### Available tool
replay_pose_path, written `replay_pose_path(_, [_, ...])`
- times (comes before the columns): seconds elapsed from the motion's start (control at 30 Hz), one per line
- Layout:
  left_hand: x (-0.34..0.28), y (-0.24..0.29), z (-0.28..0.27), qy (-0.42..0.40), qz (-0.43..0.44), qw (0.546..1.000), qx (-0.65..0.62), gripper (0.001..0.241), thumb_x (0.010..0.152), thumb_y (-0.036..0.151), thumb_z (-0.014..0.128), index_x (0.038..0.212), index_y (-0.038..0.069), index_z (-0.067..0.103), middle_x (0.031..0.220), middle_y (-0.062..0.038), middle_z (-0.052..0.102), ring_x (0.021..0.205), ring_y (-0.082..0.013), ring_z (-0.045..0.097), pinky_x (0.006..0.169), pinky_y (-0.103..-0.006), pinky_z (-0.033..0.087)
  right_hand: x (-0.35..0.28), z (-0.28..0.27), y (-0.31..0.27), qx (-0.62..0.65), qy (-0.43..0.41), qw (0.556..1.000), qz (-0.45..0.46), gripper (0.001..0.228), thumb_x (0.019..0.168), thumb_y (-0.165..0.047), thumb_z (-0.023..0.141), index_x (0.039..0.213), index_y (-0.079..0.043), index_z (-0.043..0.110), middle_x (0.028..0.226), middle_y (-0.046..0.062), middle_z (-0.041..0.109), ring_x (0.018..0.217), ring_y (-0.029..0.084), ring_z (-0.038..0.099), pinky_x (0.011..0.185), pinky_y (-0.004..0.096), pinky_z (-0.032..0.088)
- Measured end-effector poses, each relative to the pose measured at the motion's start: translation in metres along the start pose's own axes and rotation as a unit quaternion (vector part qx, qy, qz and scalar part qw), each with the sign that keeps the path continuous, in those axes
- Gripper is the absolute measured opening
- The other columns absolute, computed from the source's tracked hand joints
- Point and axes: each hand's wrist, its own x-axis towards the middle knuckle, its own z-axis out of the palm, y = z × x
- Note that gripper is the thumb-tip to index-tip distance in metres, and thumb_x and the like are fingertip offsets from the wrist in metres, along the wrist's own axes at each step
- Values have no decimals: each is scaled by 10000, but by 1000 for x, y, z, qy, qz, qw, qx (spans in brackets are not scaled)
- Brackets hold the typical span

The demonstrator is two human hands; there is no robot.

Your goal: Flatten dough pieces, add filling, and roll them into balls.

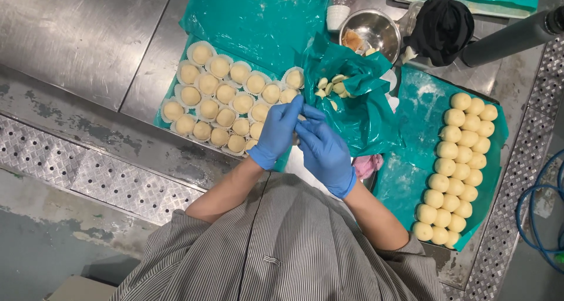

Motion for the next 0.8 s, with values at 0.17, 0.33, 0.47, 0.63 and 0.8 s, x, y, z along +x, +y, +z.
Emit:
replay_pose_path(0.17, [-4,6,11,73,94,992,-30,483,1116,311,447,984,-20,772,867,-52,753,750,-88,648,708,-240,512,12,3,-15,8,44,999,20,423,867,84,712,1263,-58,664,1165,162,643,1024,301,692,853,355,589])
replay_pose_path(0.33, [-3,-6,16,111,162,980,-39,461,1156,304,411,1107,-31,723,1028,-87,766,897,-143,708,837,-282,577,6,11,-6,1,100,993,65,375,870,31,776,1210,-110,701,1093,125,630,1010,278,694,841,332,587])
replay_pose_path(0.47, [5,-7,9,26,19,971,-236,463,1103,377,374,1390,47,524,1182,-55,654,1066,-142,655,922,-302,557,21,5,4,-87,54,994,42,377,858,37,759,1226,-45,738,1083,125,641,963,292,679,800,366,570])
replay_pose_path(0.63, [19,-48,1,42,-31,931,-360,443,1124,373,438,1357,16,561,1150,-106,673,1022,-171,653,901,-315,551,17,14,16,-13,76,996,54,307,887,-10,785,1178,-87,724,1115,102,664,1003,249,702,812,335,587])
replay_pose_path(0.8, [28,-64,-3,121,56,921,-366,382,1125,375,466,1293,39,535,1124,-146,666,989,-211,667,899,-347,559,26,22,-1,-18,50,998,25,473,799,78,735,1247,-69,699,1116,112,635,1119,322,673,946,389,567])
